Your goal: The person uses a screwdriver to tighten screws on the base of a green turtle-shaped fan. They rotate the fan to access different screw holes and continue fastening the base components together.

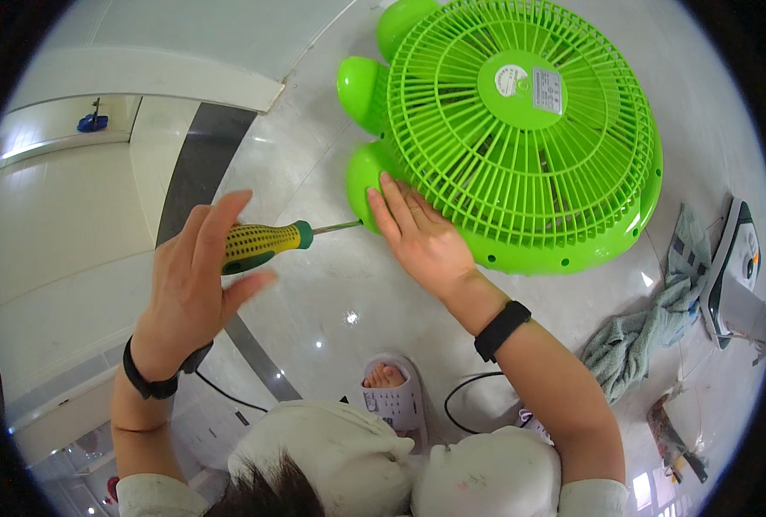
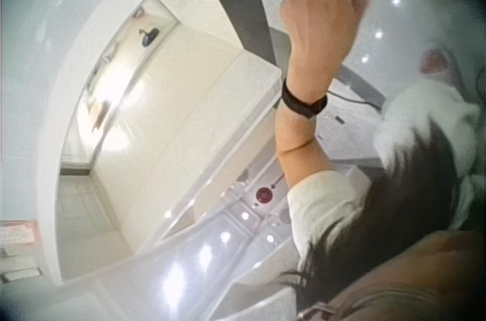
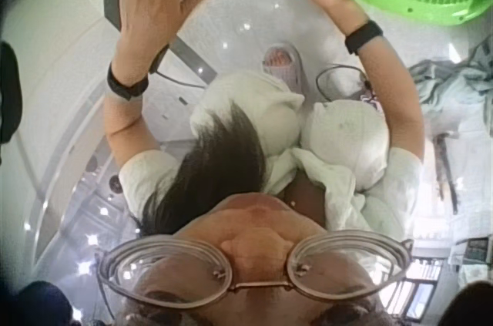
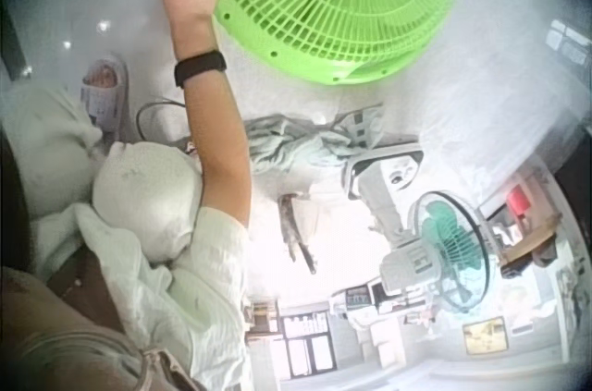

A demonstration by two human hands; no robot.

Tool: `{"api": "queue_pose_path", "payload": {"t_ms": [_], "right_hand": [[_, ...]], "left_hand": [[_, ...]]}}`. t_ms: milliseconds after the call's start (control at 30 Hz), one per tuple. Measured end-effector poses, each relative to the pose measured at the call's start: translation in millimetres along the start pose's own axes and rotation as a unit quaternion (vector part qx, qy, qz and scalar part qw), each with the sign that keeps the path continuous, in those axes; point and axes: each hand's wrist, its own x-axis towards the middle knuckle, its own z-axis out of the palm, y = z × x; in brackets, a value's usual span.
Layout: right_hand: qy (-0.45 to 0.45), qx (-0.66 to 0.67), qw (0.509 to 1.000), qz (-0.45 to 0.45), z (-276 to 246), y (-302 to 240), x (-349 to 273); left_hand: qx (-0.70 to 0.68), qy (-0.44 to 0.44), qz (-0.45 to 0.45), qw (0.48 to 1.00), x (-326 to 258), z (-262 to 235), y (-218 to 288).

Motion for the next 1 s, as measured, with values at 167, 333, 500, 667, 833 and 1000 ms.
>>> {"api": "queue_pose_path", "payload": {"t_ms": [167,333,500,667,833,1000], "right_hand": [[-0.009,-0.013,1.0,-0.002,-1.9,-0.6,-0.4],[-0.012,-0.019,1.0,-0.007,-2.6,0.4,-0.8],[-0.005,-0.027,1.0,-0.009,-2.0,-0.3,-0.3],[0.002,0.018,1.0,-0.001,-2.6,0.8,-0.1],[0.02,0.051,0.998,0.01,1.3,1.7,-3.6],[0.039,0.014,0.999,0.009,5.9,-0.7,-6.2]], "left_hand": [[-0.035,-0.039,0.092,0.994,-1.7,-1.1,-2.8],[-0.049,-0.021,-0.048,0.997,-3.8,-3.2,-3.0],[-0.052,-0.063,0.016,0.997,-3.5,-4.3,0.1],[-0.031,-0.031,0.059,0.997,-6.0,-2.5,-0.3],[-0.048,-0.01,-0.076,0.996,-5.5,2.4,-0.1],[0.024,0.026,0.083,0.996,-0.3,2.2,5.7]]}}
